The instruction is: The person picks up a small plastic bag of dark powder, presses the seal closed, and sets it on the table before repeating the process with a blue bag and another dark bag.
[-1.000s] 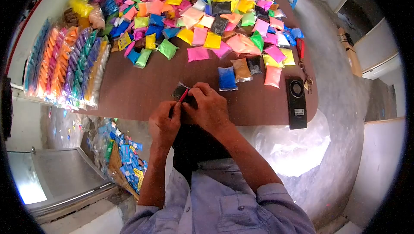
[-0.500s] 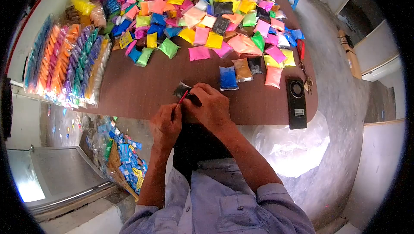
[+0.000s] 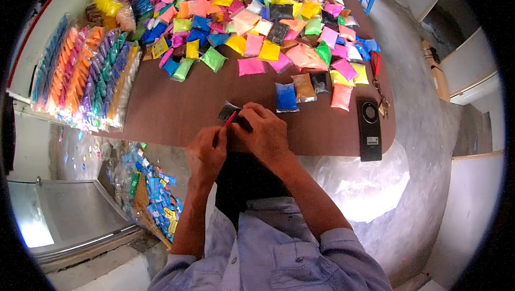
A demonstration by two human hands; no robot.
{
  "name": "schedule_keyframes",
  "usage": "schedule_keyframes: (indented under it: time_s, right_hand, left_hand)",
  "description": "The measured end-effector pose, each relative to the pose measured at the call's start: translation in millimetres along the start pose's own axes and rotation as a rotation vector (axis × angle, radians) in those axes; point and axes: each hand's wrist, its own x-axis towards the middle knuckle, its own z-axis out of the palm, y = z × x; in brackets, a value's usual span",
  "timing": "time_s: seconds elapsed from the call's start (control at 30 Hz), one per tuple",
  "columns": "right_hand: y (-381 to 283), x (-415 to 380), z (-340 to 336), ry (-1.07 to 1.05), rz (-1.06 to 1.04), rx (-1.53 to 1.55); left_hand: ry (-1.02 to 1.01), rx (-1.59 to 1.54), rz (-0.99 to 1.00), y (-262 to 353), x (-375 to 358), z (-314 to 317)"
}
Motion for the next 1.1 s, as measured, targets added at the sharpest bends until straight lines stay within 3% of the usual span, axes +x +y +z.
schedule_keyframes:
  time_s: [0.17, 0.27, 0.37, 0.77, 0.9, 0.97, 1.1]
  right_hand:
    - [3.1, -0.5, 1.2, 0.033, -0.07, -0.003]
    - [2.0, 0.8, 2.5, 0.039, -0.095, -0.032]
    - [2.8, 0.3, 0.2, 0.062, -0.133, -0.015]
    - [3.4, 0.4, -1.3, 0.025, -0.137, 0.0]
    - [4.5, 0.1, -0.9, 0.01, -0.134, -0.017]
    - [2.8, 2.0, -1.6, 0.001, -0.142, -0.025]
    - [1.8, 2.2, -2.6, 0.001, -0.129, -0.05]
  left_hand:
    - [-0.001, 0.14, -0.089, -19.8, 14.0, -8.8]
    - [-0.012, 0.062, -0.131, -15.8, 22.8, -20.0]
    - [-0.062, -0.011, -0.029, -6.1, 22.7, -19.4]
    - [-0.111, 0.133, -0.077, -29.2, 42.2, -17.0]
    - [-0.148, 0.018, -0.123, -12.3, 45.0, -26.7]
    - [-0.224, -0.013, -0.033, -3.0, 44.6, -23.6]
    - [-0.155, 0.072, 0.04, -28.5, 41.4, -11.0]
